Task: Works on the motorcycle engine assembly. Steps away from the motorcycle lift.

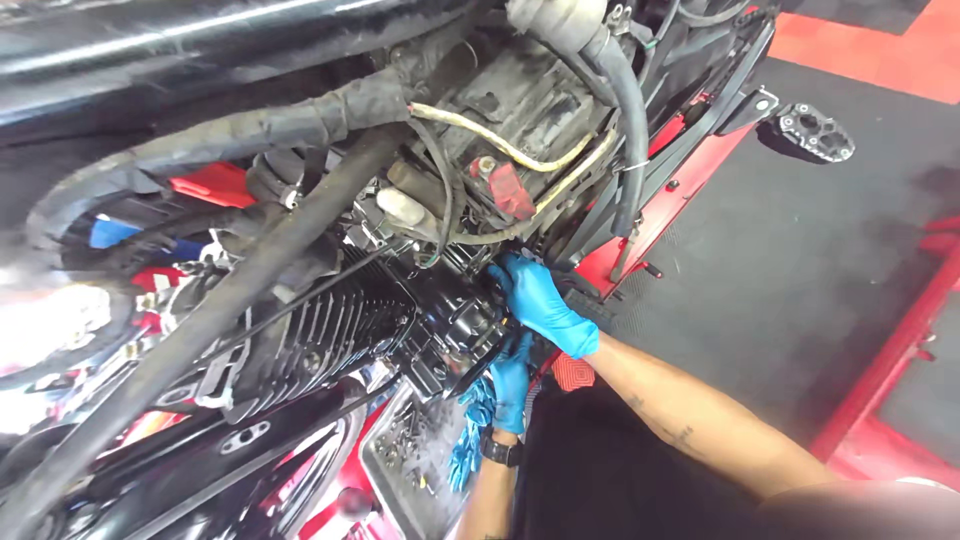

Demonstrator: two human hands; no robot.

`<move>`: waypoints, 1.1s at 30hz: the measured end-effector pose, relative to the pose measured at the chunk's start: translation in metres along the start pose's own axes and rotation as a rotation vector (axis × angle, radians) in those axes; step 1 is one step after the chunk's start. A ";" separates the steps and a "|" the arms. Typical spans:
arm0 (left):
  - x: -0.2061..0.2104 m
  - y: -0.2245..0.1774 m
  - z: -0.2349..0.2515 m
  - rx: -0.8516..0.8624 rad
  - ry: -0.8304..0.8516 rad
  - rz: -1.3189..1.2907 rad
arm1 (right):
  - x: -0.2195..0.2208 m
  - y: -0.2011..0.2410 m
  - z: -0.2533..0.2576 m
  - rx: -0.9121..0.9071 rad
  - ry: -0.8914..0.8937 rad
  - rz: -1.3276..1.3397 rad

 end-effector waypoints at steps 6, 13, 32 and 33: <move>0.000 0.002 0.001 -0.019 -0.012 0.007 | 0.001 -0.005 0.008 0.293 0.144 0.440; -0.001 -0.001 -0.002 -0.032 -0.036 0.024 | -0.002 0.004 0.007 0.685 0.258 0.949; 0.006 0.019 0.001 -0.090 -0.021 -0.286 | -0.007 0.003 0.009 0.889 0.350 1.070; 0.007 0.021 0.003 -0.094 -0.007 -0.297 | -0.007 0.003 0.009 0.884 0.350 1.072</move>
Point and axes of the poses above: each hand's wrist, its own z-axis towards the middle knuckle, its own x-axis out of the palm, y = z × x, the point moved 1 cm from there along z, towards the middle knuckle, and after that the axes turned 9 degrees about -y, right-handed, at the moved point
